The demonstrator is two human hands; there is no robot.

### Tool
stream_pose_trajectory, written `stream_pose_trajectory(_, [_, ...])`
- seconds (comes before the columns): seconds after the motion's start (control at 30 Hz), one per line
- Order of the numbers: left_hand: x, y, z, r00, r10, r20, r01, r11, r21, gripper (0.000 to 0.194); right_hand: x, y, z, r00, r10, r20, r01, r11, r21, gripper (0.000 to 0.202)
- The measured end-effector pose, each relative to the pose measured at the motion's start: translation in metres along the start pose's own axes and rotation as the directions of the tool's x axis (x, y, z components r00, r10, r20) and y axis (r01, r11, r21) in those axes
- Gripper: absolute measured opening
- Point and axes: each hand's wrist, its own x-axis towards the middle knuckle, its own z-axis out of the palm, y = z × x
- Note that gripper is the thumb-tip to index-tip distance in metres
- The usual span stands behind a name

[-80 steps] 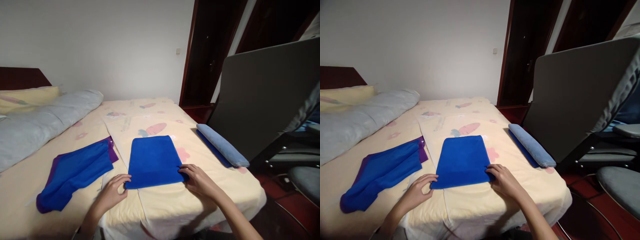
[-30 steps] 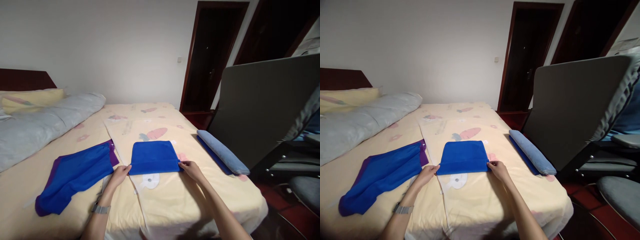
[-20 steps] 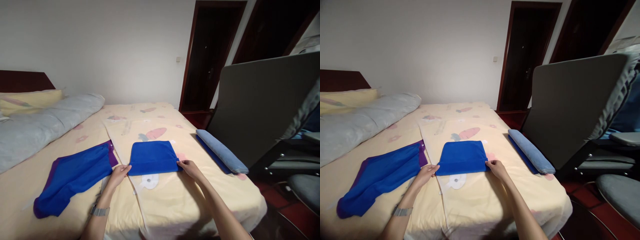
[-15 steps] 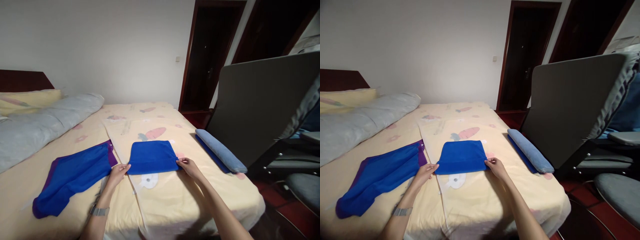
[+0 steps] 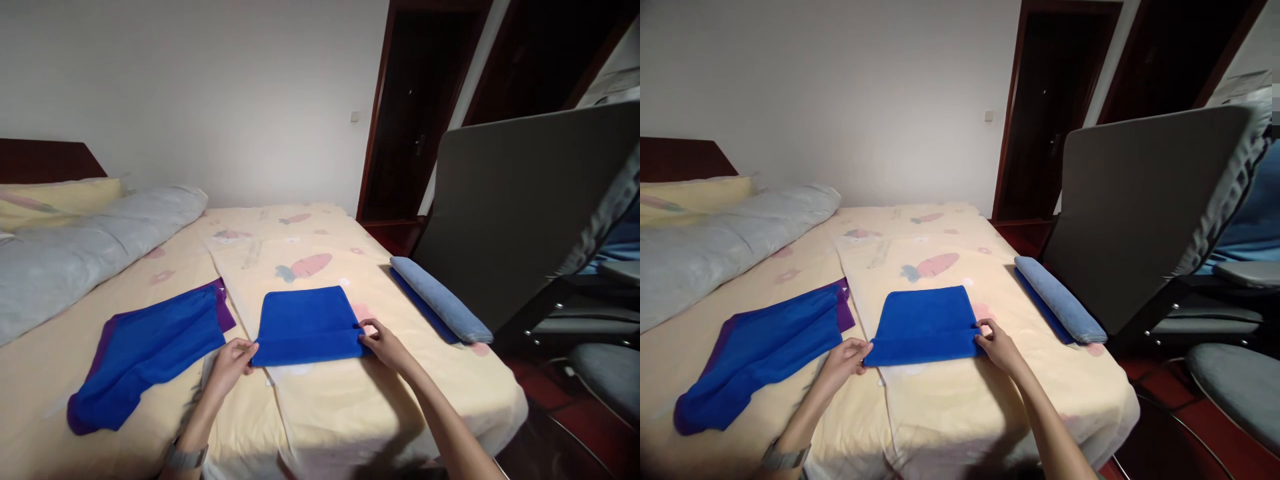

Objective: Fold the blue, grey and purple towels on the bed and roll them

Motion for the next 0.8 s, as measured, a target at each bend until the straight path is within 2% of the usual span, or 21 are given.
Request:
stream_pose_trajectory(0.1, [-0.007,0.000,-0.002,0.999,0.012,0.035,-0.011,0.999,-0.033,0.054,-0.007,-0.003,-0.001,0.999,-0.039,-0.028,0.036,0.992,-0.118,0.027])
stream_pose_trajectory(0.3, [-0.013,-0.002,-0.006,0.991,0.054,0.120,-0.056,0.998,0.016,0.046,-0.016,-0.002,0.000,0.997,-0.079,-0.003,0.077,0.977,-0.199,0.020])
stream_pose_trajectory(0.47, [-0.020,0.001,-0.003,0.984,0.124,0.128,-0.155,0.949,0.273,0.034,-0.019,0.001,0.001,0.996,-0.086,0.017,0.087,0.953,-0.290,0.013])
stream_pose_trajectory(0.6, [-0.022,0.005,-0.006,0.977,0.198,0.082,-0.214,0.865,0.454,0.025,-0.023,-0.005,-0.003,0.990,-0.127,-0.059,0.086,0.885,-0.459,0.016])
stream_pose_trajectory(0.67, [-0.022,0.006,-0.007,0.951,0.306,0.040,-0.283,0.813,0.510,0.021,-0.027,-0.010,-0.004,0.972,-0.218,-0.091,0.131,0.819,-0.558,0.018])
stream_pose_trajectory(0.7, [-0.023,0.007,-0.008,0.925,0.378,0.030,-0.337,0.781,0.526,0.019,-0.030,-0.014,-0.004,0.956,-0.282,-0.086,0.180,0.790,-0.587,0.019])
stream_pose_trajectory(0.8, [-0.027,0.011,-0.008,0.839,0.532,0.120,-0.511,0.690,0.514,0.023,-0.038,-0.024,-0.003,0.887,-0.462,0.019,0.392,0.728,-0.563,0.024])
